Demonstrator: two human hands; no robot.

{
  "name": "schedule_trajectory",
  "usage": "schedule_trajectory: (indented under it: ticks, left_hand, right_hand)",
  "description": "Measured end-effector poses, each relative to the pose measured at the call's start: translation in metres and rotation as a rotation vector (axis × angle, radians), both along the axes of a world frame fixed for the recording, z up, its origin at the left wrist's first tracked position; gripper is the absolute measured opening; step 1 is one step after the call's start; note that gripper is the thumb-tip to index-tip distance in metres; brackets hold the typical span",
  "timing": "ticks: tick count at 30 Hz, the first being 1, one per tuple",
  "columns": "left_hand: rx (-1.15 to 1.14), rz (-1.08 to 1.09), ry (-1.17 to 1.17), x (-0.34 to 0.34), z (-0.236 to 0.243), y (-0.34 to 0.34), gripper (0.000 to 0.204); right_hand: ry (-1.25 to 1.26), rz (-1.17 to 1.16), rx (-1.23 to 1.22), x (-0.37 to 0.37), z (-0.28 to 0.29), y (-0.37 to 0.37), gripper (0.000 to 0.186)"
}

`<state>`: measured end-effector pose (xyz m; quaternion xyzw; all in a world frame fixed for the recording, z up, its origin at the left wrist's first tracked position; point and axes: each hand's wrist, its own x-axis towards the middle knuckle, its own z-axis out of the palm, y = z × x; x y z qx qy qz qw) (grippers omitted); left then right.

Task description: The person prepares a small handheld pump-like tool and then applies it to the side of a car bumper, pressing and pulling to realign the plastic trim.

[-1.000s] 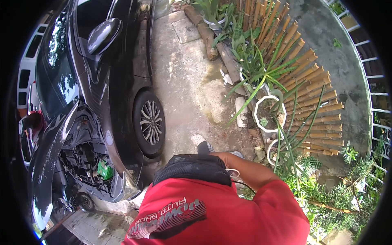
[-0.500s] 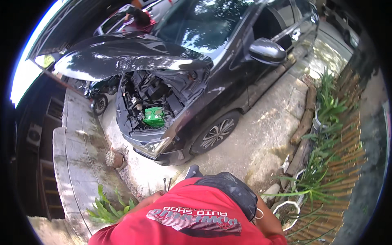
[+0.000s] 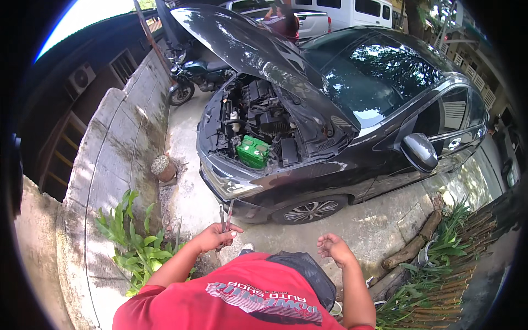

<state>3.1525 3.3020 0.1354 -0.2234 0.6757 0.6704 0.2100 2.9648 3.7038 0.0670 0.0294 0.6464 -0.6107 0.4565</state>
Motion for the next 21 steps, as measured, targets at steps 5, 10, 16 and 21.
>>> schedule_trajectory:
  ticks: [5, 10, 16, 21]
  left_hand:
    - [0.076, -0.166, 0.230, -0.053, 0.057, 0.037, 0.031]
    - [0.125, -0.240, 0.193, -0.068, 0.083, 0.047, 0.030]
    - [0.080, -0.315, 0.166, -0.069, 0.081, 0.053, 0.033]
    - [0.564, -0.150, 0.217, -0.058, 0.075, 0.053, 0.043]
  right_hand:
    - [0.360, 0.224, -0.136, -0.008, 0.102, -0.083, 0.022]
    - [0.386, 0.223, -0.386, 0.008, 0.149, -0.148, 0.026]
    - [0.312, 0.131, -0.490, 0.014, 0.141, -0.165, 0.014]
    - [0.148, 0.063, -0.636, 0.011, 0.135, -0.156, 0.012]
